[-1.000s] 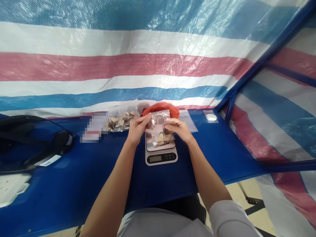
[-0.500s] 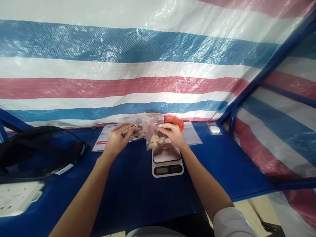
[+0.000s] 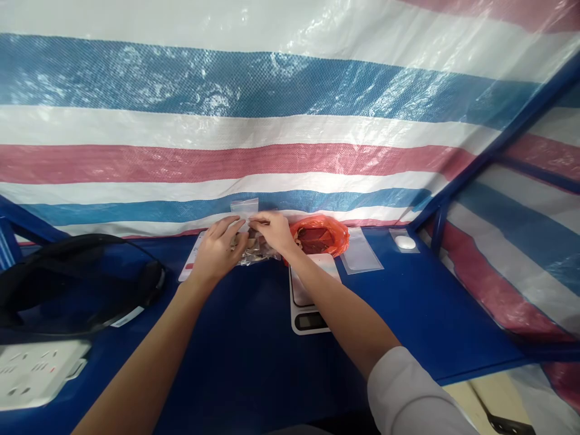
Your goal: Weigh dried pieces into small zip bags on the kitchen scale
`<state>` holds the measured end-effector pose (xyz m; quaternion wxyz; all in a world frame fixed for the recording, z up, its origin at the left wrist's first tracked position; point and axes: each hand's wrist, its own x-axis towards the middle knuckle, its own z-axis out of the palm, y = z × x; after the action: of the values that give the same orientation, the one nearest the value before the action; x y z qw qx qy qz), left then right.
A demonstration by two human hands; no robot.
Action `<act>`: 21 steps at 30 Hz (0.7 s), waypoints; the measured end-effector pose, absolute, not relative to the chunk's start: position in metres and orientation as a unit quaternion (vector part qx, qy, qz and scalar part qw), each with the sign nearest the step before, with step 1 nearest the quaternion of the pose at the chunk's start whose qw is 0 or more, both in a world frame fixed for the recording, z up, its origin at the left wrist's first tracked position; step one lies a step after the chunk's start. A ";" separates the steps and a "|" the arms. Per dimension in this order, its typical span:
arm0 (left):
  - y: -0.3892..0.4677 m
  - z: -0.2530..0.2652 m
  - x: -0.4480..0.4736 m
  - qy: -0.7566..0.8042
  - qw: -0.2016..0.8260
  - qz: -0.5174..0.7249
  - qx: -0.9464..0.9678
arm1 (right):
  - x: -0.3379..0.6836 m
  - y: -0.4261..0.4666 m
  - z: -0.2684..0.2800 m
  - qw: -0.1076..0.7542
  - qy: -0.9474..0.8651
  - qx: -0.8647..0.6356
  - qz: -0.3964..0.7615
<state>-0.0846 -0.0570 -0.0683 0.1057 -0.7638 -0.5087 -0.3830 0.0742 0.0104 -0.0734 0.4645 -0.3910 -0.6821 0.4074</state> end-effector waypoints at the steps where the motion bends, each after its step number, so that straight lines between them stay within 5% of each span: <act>1: -0.056 -0.072 -0.087 -0.511 0.103 -0.378 -0.765 | 0.070 0.012 -0.073 0.455 -0.689 -0.392 0.405; 11: -0.051 -0.097 -0.099 -0.558 0.075 -0.270 -0.781 | 0.090 -0.015 -0.056 0.303 -0.805 -0.466 0.206; 21: -0.038 -0.111 -0.101 -0.527 0.056 -0.266 -0.805 | 0.109 -0.029 -0.092 0.216 -0.915 -0.341 -0.028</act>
<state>-0.1014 -0.0375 -0.1107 0.0564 -0.8048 -0.5274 -0.2662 0.1088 -0.0292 -0.0918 0.2157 -0.3411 -0.9145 -0.0283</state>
